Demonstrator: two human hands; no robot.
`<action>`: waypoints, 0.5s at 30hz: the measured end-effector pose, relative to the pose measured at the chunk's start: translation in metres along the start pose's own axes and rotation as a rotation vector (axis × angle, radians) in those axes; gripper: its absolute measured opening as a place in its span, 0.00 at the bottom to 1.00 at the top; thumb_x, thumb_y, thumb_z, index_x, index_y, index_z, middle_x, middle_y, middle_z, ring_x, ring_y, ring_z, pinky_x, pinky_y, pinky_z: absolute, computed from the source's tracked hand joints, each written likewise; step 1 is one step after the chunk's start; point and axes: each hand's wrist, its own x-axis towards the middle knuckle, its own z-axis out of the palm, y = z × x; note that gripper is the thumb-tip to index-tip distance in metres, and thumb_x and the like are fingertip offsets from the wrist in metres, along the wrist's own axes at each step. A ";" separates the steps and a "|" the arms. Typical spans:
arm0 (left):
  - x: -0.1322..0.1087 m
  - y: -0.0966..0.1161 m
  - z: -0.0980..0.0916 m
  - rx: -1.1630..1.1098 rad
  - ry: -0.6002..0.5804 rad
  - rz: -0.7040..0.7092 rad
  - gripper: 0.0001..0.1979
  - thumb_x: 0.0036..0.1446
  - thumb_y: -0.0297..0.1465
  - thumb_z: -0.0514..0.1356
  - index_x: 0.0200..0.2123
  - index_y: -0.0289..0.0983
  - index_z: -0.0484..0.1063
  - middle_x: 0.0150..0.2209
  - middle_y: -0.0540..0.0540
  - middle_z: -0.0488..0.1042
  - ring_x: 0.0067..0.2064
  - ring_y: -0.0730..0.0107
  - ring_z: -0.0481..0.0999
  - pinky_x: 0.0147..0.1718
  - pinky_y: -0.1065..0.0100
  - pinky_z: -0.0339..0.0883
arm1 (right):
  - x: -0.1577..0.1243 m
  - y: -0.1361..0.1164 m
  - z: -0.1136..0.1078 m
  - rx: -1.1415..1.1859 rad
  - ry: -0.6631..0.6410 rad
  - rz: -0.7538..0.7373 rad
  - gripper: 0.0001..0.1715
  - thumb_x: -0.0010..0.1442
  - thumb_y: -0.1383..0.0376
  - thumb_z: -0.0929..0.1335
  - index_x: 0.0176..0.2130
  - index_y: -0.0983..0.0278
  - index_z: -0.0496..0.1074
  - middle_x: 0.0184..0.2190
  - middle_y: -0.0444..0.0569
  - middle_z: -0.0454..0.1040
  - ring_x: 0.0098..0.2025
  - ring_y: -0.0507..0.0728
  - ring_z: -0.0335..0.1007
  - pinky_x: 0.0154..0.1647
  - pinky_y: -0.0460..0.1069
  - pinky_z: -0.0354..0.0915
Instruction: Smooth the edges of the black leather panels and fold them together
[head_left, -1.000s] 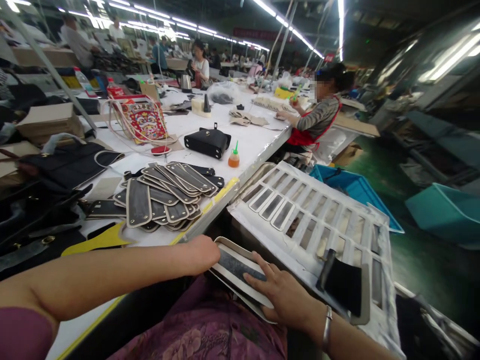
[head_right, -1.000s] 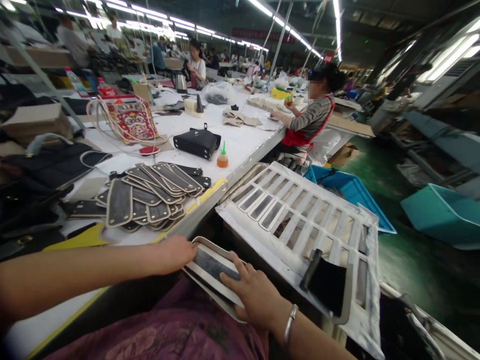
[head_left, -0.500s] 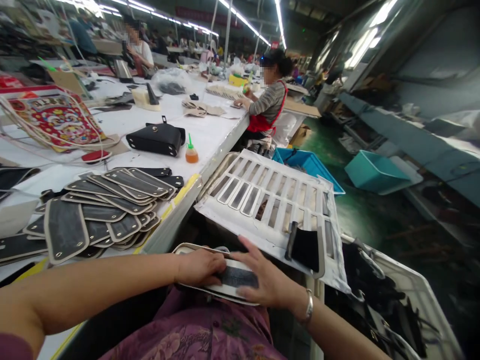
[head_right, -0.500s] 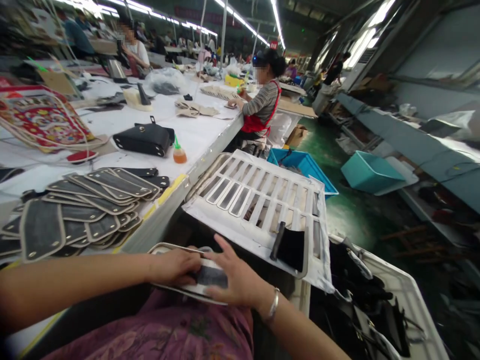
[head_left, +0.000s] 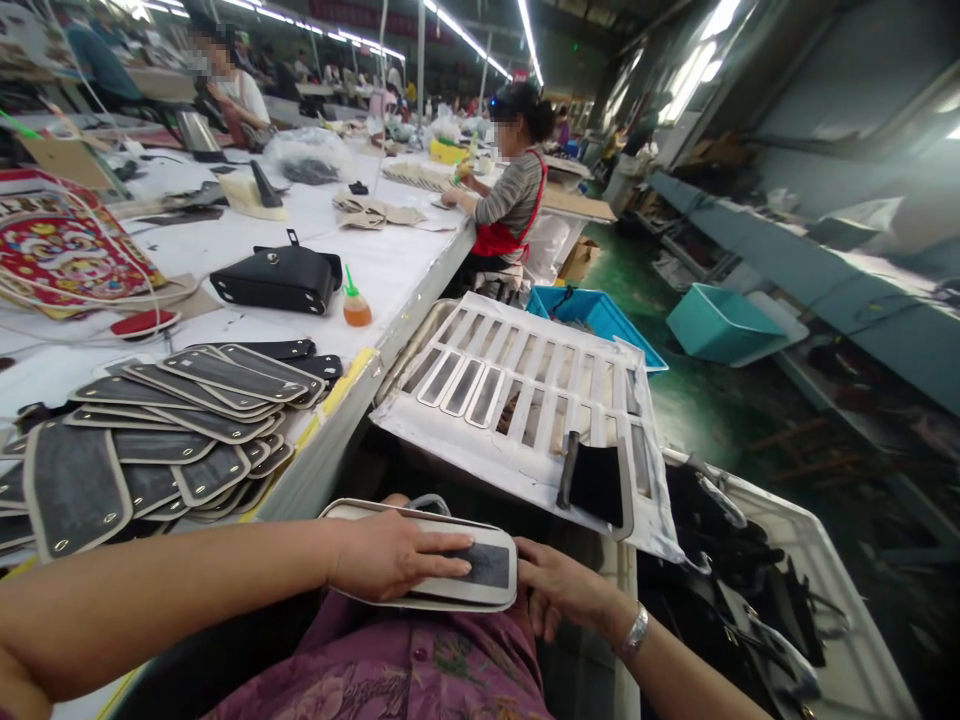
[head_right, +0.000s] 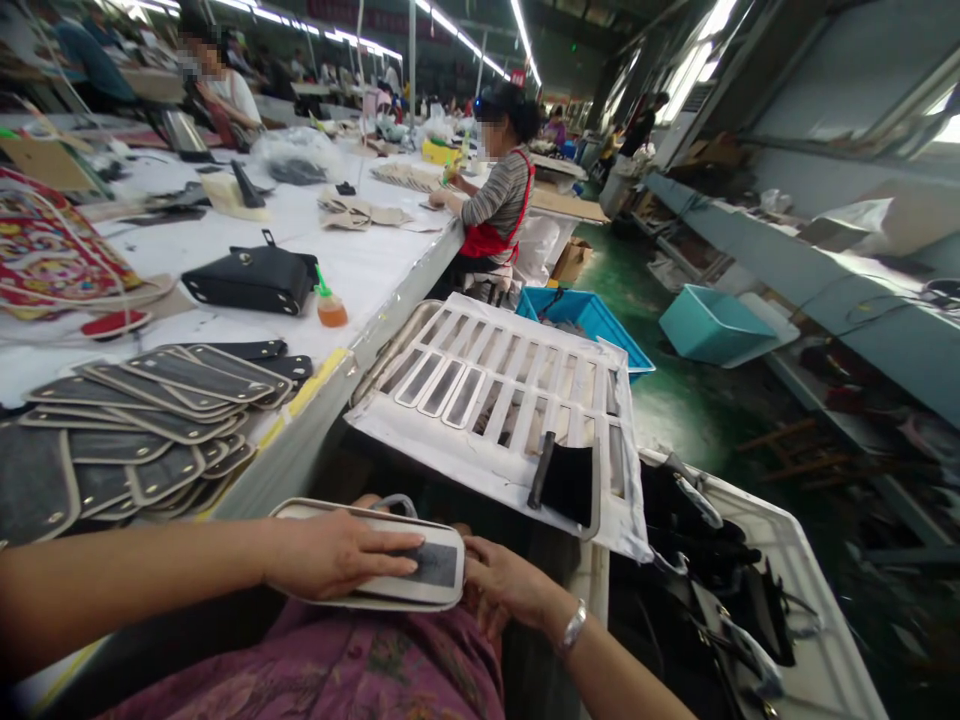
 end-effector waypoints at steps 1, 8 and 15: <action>0.000 0.001 -0.001 -0.005 -0.012 -0.002 0.27 0.55 0.32 0.52 0.58 0.49 0.53 0.61 0.46 0.54 0.48 0.64 0.69 0.41 0.66 0.63 | 0.001 -0.001 -0.001 -0.023 0.003 -0.045 0.31 0.55 0.54 0.63 0.56 0.60 0.53 0.24 0.43 0.71 0.18 0.50 0.68 0.15 0.41 0.63; 0.006 0.007 -0.013 -0.098 -0.103 -0.055 0.22 0.57 0.35 0.51 0.56 0.49 0.59 0.62 0.48 0.52 0.51 0.60 0.67 0.48 0.64 0.59 | -0.007 -0.016 0.007 -0.175 0.101 -0.253 0.26 0.53 0.72 0.58 0.52 0.64 0.63 0.14 0.35 0.62 0.10 0.44 0.53 0.11 0.39 0.49; 0.006 0.012 -0.010 -0.134 -0.100 -0.070 0.27 0.54 0.47 0.53 0.57 0.47 0.59 0.62 0.45 0.51 0.51 0.54 0.68 0.48 0.59 0.57 | -0.018 -0.018 0.000 -0.063 0.080 -0.277 0.24 0.57 0.60 0.63 0.53 0.63 0.63 0.15 0.36 0.62 0.13 0.45 0.55 0.12 0.40 0.51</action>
